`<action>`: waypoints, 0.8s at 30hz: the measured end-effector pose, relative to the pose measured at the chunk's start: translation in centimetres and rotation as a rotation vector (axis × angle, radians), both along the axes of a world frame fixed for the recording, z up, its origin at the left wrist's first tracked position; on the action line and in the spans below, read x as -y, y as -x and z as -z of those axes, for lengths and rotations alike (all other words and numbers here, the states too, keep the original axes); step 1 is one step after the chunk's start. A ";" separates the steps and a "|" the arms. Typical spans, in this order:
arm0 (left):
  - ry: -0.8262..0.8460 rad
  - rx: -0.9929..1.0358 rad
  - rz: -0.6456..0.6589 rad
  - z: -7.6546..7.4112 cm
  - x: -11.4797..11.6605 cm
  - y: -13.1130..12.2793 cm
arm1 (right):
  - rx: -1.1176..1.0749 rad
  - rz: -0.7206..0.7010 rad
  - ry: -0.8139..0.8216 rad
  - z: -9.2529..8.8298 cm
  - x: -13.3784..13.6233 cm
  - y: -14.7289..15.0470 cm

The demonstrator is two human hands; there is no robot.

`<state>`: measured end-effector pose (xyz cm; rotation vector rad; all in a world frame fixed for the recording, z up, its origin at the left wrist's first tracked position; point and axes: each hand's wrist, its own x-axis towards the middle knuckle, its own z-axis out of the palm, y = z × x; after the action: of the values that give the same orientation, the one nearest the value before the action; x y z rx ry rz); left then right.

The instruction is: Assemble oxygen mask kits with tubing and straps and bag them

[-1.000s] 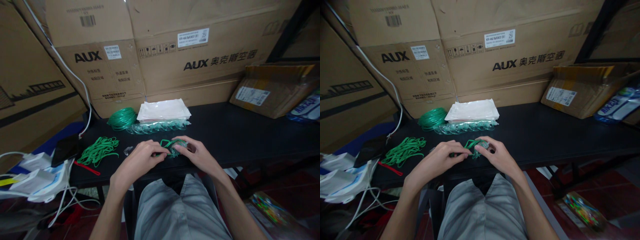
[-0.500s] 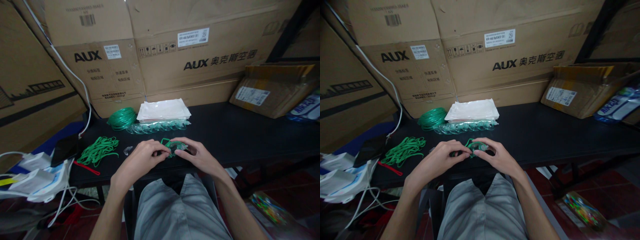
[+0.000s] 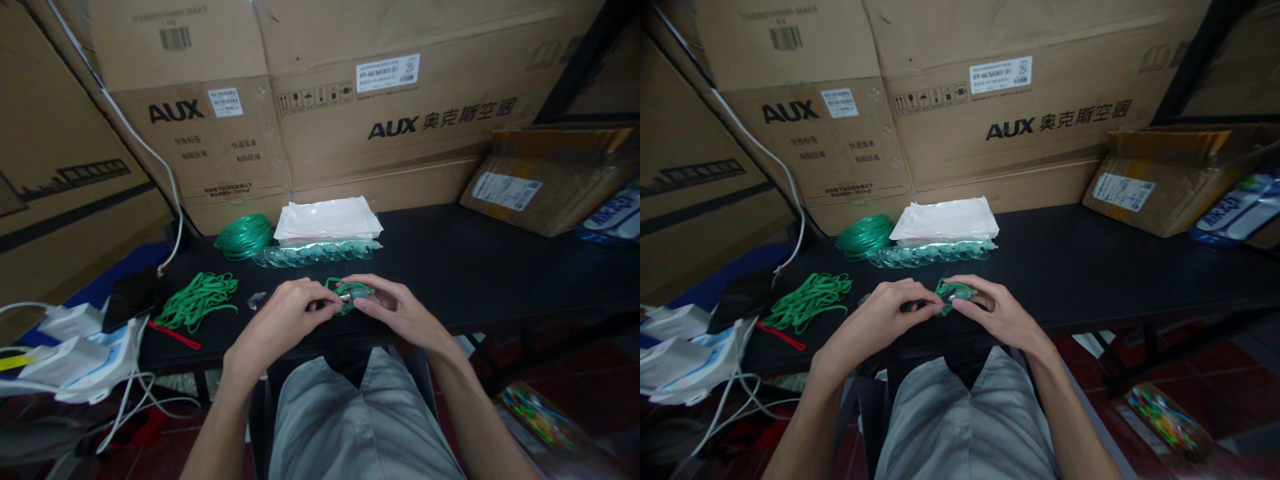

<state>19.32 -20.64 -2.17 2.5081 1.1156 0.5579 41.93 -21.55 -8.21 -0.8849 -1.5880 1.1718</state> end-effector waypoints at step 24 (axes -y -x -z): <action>-0.088 0.092 0.045 0.6 -0.7 -0.1 | -0.025 0.203 -0.003 0.5 -0.7 0.6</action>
<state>19.42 -19.98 -2.82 2.5466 1.0194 0.7173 41.31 -20.89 -8.74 -1.0006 -1.4424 1.0334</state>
